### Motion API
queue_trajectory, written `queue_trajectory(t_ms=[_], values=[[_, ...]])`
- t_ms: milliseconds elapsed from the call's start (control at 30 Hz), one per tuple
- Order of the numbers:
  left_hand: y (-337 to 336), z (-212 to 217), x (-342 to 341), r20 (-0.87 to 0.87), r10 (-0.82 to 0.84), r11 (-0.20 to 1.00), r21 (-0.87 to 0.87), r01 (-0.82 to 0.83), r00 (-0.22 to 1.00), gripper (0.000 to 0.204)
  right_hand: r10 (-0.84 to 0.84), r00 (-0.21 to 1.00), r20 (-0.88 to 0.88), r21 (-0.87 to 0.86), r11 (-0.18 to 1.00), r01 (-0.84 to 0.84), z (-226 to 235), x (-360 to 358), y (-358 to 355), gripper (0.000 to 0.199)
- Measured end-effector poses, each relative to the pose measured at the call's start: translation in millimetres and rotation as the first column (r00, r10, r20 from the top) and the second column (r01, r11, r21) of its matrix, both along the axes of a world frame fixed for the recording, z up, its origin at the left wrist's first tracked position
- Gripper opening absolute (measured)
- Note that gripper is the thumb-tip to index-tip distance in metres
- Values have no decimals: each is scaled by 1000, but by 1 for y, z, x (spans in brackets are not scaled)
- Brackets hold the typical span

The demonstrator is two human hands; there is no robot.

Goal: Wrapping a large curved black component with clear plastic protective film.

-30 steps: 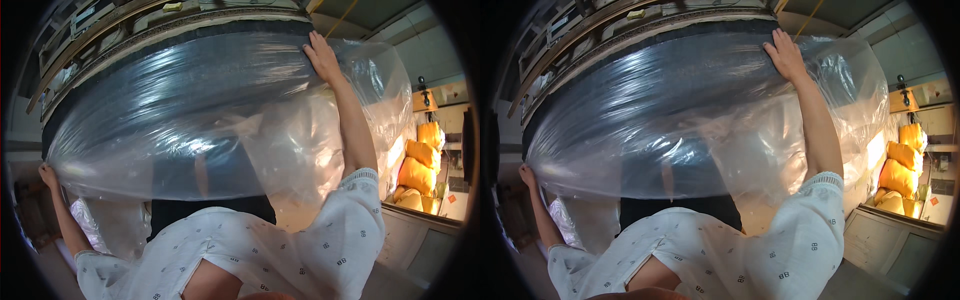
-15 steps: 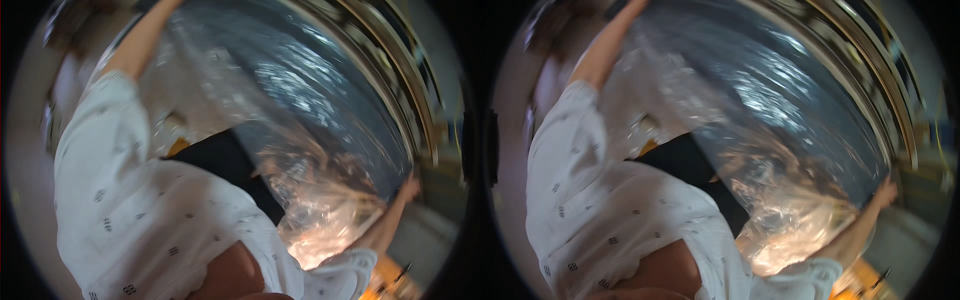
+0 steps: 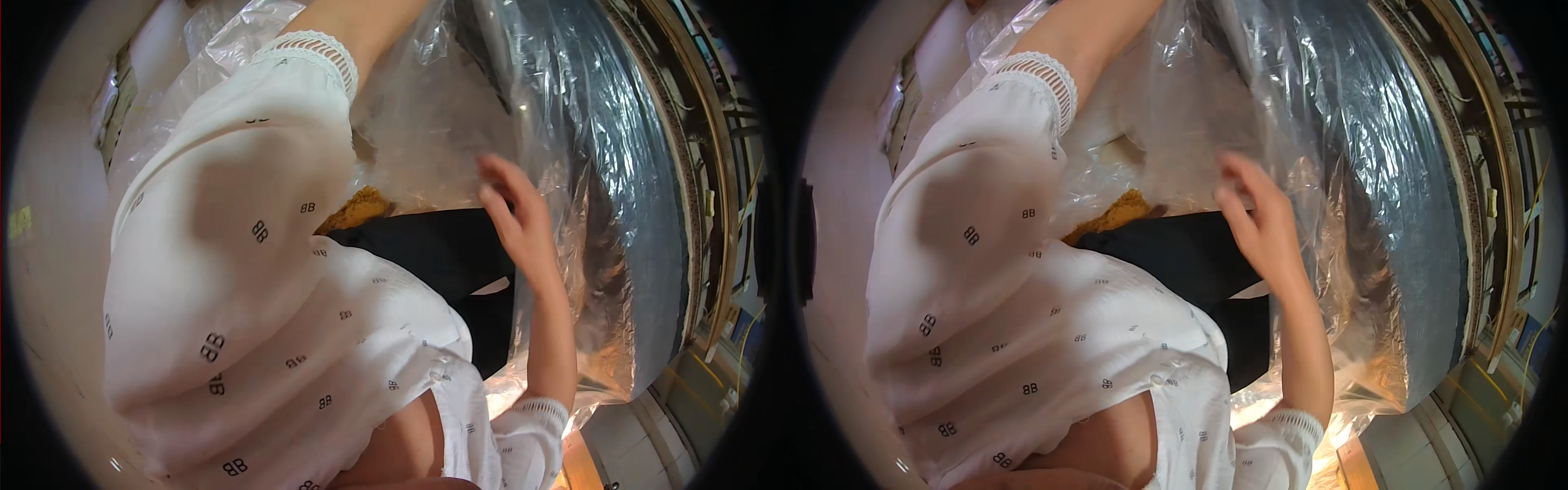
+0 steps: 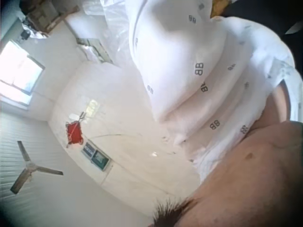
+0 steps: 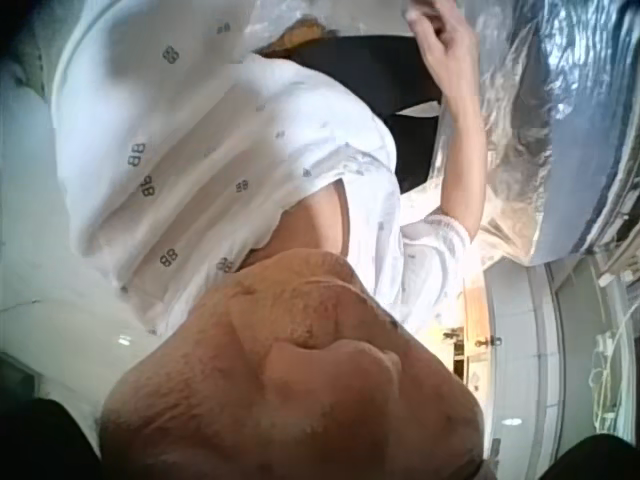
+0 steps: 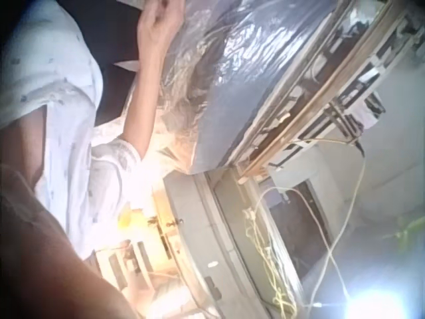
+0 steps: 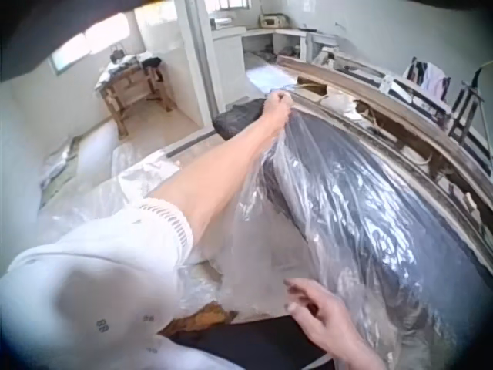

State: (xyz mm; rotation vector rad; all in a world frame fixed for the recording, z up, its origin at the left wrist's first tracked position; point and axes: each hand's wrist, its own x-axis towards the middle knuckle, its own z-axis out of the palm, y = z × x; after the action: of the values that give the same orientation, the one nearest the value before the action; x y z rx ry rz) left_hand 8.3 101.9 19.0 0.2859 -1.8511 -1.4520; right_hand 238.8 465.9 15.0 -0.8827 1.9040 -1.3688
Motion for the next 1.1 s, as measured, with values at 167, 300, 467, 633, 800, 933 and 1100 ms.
queue_trajectory(t_ms=[167,300,467,633,800,933,1100], values=[[-18,-22,-26,-156,316,926,-165,-340,936,22,-311,845,-434,-33,944,330,-122,-31,-97,47],[-35,-21,-26,-184,309,929,-154,-338,933,23,-47,998,-49,89,995,51,-121,-29,-111,39],[6,-10,-7,-22,92,995,47,-91,995,19,-229,738,634,-26,948,317,-65,-13,-8,32],[-31,-6,3,-118,79,996,-27,-83,990,15,-91,791,605,-547,674,497,16,-9,95,53],[-51,-27,-13,-29,351,903,-254,-347,936,15,66,693,718,-695,120,709,24,-15,172,52],[-26,-28,-33,10,365,919,-164,-358,931,19,-973,231,22,-339,210,917,1,33,161,48],[-37,-28,-41,6,380,907,-197,-371,925,28,-727,539,-425,-53,614,787,-47,85,99,80]])
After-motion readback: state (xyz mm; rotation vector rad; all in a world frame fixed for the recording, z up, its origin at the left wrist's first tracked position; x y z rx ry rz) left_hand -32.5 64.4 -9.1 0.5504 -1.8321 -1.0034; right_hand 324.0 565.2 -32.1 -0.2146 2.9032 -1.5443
